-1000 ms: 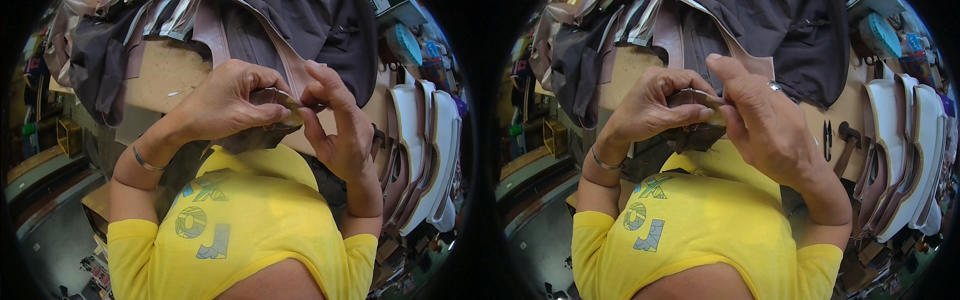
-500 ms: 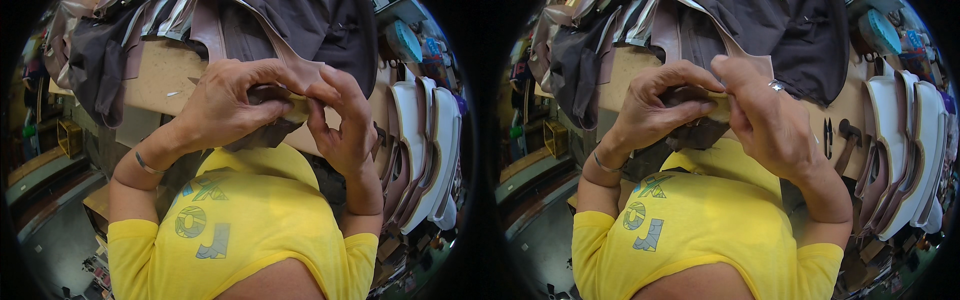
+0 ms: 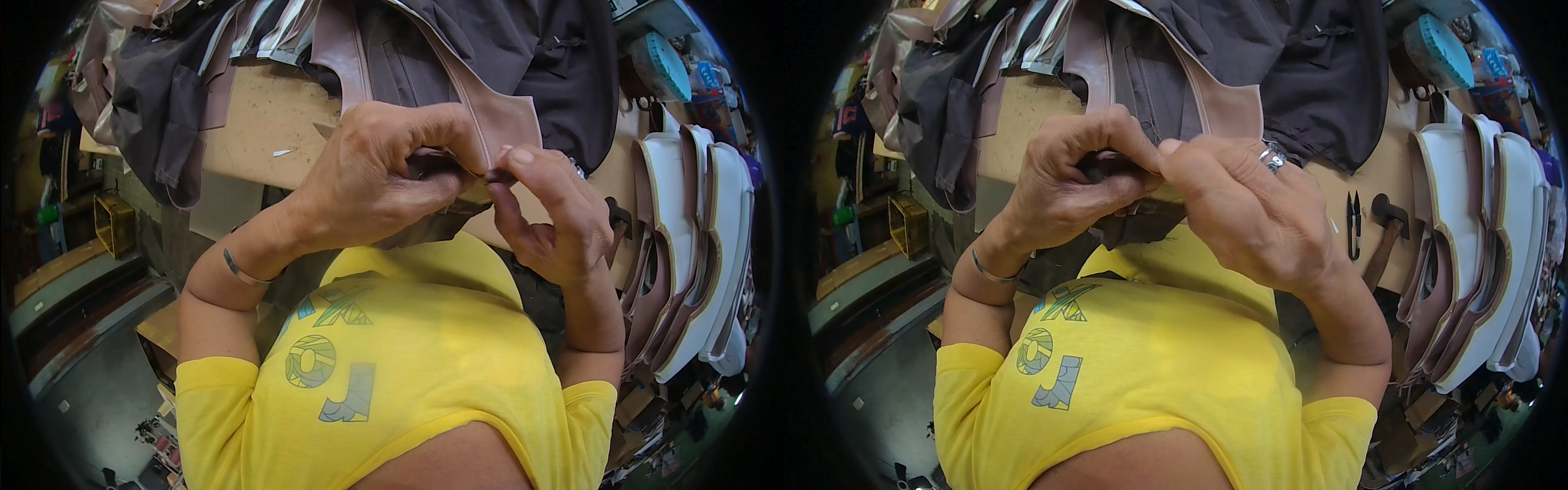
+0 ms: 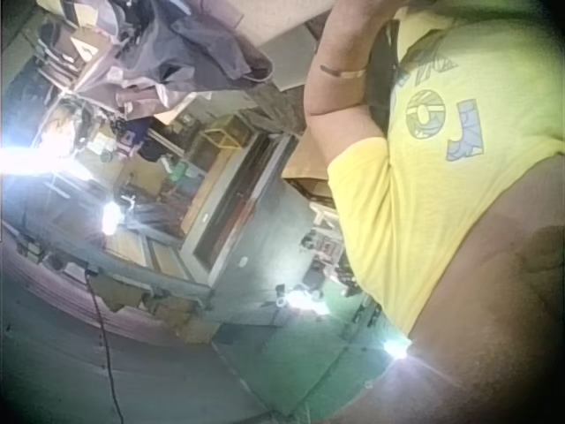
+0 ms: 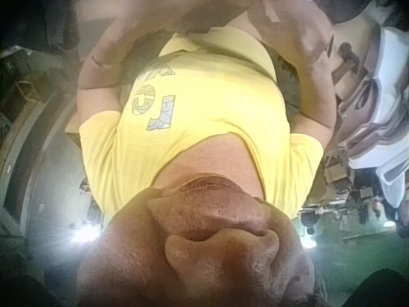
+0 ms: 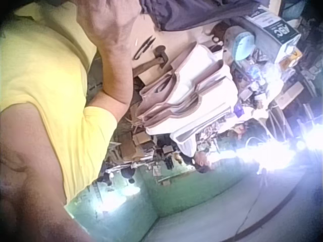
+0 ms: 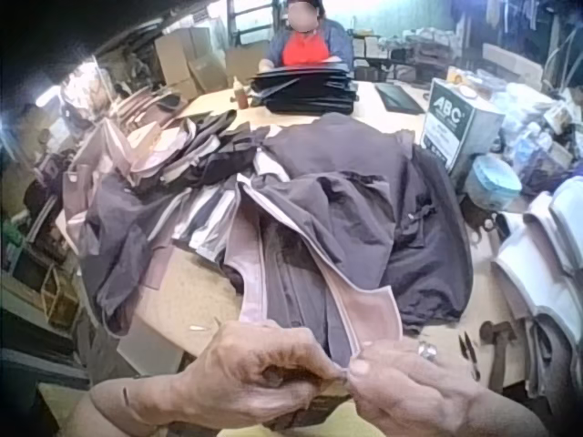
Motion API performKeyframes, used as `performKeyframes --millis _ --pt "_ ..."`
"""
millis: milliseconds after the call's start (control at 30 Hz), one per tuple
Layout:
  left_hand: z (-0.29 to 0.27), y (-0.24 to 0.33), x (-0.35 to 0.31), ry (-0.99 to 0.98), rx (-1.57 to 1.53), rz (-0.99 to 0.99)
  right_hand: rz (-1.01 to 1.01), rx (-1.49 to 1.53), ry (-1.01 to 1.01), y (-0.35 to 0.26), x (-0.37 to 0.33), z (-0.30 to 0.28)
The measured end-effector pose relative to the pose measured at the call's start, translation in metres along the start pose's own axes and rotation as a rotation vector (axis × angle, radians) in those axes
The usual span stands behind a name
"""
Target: The person repeatedly picks up shoe parts from a table, aligns them, and secures them with metal staples using a hammer. The person handles multiple shoe parts one at a time, placing each completed unit back on the table.
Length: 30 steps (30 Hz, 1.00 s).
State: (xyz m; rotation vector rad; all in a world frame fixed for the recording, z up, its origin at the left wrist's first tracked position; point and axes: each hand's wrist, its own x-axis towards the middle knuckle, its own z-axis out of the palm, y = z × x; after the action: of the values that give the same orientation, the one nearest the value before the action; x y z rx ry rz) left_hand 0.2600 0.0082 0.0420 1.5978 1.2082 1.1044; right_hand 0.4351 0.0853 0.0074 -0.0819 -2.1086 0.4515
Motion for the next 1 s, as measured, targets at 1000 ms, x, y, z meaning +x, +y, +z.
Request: performKeyframes --millis 1000 --pt "0.002 -0.005 -0.004 0.037 0.201 0.134 0.497 0.313 -0.187 -0.007 0.01 -0.014"
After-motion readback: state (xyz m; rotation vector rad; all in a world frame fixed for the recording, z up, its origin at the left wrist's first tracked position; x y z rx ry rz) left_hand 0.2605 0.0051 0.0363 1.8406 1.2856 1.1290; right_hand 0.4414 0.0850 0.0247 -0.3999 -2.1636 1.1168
